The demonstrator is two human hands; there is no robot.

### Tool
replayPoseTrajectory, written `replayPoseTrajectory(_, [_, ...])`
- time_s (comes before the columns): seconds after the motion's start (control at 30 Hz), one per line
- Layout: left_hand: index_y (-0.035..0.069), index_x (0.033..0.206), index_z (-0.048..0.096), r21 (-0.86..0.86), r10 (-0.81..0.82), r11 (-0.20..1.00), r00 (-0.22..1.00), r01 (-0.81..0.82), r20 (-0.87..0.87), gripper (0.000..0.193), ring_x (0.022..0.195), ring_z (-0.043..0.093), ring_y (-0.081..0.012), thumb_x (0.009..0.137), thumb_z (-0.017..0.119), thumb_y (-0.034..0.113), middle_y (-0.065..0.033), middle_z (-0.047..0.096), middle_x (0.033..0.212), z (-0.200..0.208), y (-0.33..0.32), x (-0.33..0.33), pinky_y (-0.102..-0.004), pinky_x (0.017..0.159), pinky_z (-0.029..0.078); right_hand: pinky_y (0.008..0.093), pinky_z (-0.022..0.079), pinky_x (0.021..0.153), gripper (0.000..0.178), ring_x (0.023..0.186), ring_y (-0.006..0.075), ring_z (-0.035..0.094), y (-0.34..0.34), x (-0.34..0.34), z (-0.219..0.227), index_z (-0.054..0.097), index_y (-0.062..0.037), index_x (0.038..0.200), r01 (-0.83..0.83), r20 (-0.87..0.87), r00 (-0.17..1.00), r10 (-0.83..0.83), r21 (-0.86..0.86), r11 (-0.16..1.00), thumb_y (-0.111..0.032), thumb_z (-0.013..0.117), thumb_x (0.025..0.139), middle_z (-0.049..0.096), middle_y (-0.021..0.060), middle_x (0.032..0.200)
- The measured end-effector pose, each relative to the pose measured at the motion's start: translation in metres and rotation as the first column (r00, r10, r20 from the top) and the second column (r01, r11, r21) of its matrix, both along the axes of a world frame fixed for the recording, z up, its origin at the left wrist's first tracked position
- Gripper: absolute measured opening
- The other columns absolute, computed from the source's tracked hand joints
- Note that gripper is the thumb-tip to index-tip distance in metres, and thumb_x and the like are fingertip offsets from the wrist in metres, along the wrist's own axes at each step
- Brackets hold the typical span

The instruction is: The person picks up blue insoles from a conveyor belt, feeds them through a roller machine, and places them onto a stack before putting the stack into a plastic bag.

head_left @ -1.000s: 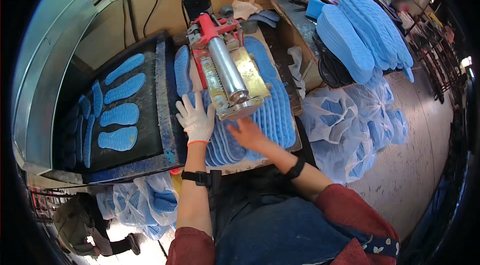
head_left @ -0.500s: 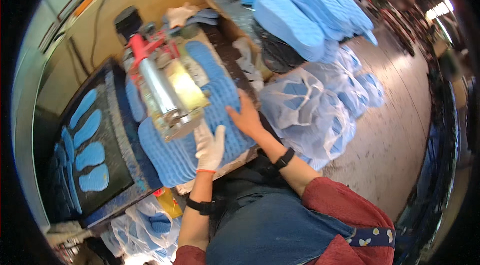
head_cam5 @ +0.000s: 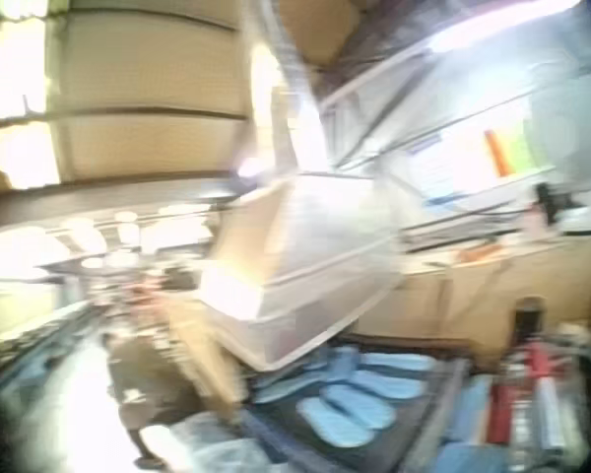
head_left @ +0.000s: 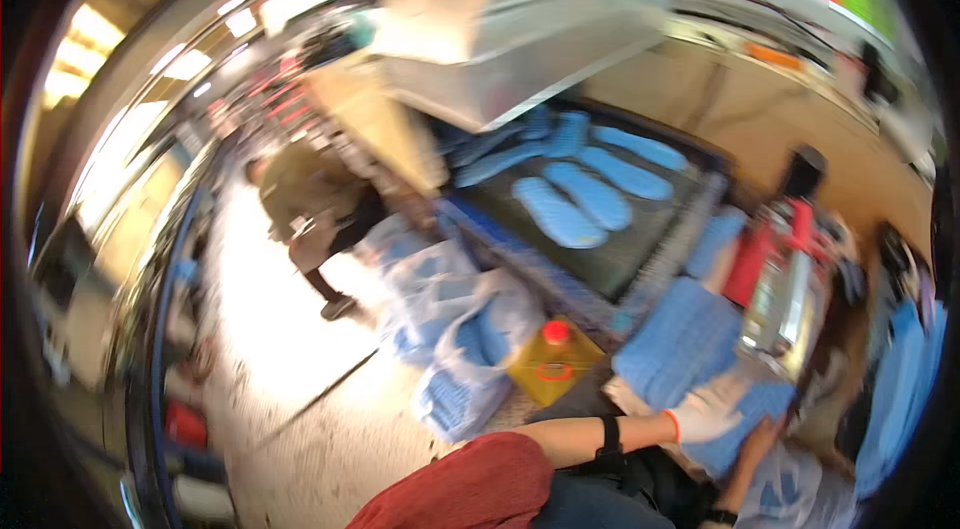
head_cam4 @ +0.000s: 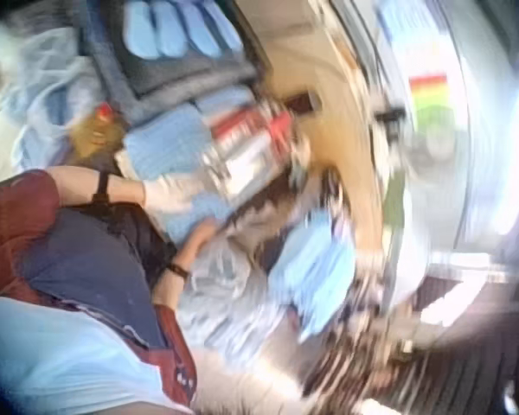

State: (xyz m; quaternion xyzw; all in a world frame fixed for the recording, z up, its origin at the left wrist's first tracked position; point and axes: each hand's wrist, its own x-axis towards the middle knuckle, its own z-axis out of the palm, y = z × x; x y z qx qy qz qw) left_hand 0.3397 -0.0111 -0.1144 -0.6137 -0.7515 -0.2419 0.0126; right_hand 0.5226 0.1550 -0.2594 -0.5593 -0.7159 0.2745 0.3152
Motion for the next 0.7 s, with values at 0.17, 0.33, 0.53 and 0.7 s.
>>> replayPoseTrajectory(0.17, [0.013, 0.111, 0.057, 0.063, -0.125, 0.992, 0.948, 0.111, 0.294, 0.026, 0.095, 0.058, -0.0332, 0.086, 0.052, 0.02, -0.0137, 0.054, 0.098, 0.073, -0.12, -0.061, -0.0425, 0.078, 0.048, 0.0495, 0.041, 0.096, 0.06, 0.119, 0.0454, 0.048, 0.006, -0.029, 0.021, 0.034, 0.0003, 0.143, 0.031, 0.061, 0.998, -0.032, 0.017, 0.999, -0.041, 0.038, 0.099, 0.044, 0.0282, 0.137])
replayPoseTrajectory(0.33, [0.012, 0.107, 0.066, -0.188, 0.286, 0.958, 0.79, -0.218, 0.542, 0.027, 0.104, 0.062, -0.0272, 0.089, 0.055, 0.028, -0.0095, 0.066, 0.108, 0.052, -0.231, -0.113, -0.036, 0.088, 0.048, 0.0479, 0.038, 0.101, 0.061, 0.124, 0.044, 0.044, 0.064, 0.01, -0.029, 0.035, -0.0012, 0.143, 0.044, 0.085, 0.995, -0.046, 0.029, 0.999, -0.043, 0.039, 0.099, 0.042, 0.0256, 0.14])
replayPoseTrajectory(0.53, [0.001, 0.132, 0.049, -0.532, 0.537, 0.766, 0.814, -0.361, 0.222, 0.045, 0.122, 0.05, -0.0324, 0.091, 0.042, 0.018, -0.0169, 0.054, 0.128, -0.093, -0.3, -0.164, -0.0441, 0.103, 0.041, 0.0396, 0.043, 0.099, 0.038, 0.108, 0.0358, 0.057, 0.03, 0.027, -0.026, 0.052, 0.0078, 0.121, -0.128, 0.604, 0.775, -0.187, 0.439, 0.889, -0.019, 0.047, 0.095, 0.058, 0.023, 0.121])
replayPoseTrajectory(0.7, [0.007, 0.141, 0.039, -0.753, -0.443, 0.658, 0.811, 0.003, -0.383, 0.075, 0.136, 0.032, -0.037, 0.075, 0.067, 0.027, -0.0174, 0.041, 0.14, -0.135, -0.28, -0.215, -0.0573, 0.114, 0.017, 0.0403, 0.049, 0.056, 0.03, 0.063, 0.0248, 0.063, -0.025, -0.073, 0.064, 0.066, -0.0103, 0.065, -0.175, 0.779, 0.627, 0.003, 0.137, 0.975, -0.023, 0.052, 0.088, 0.066, 0.0145, 0.078])
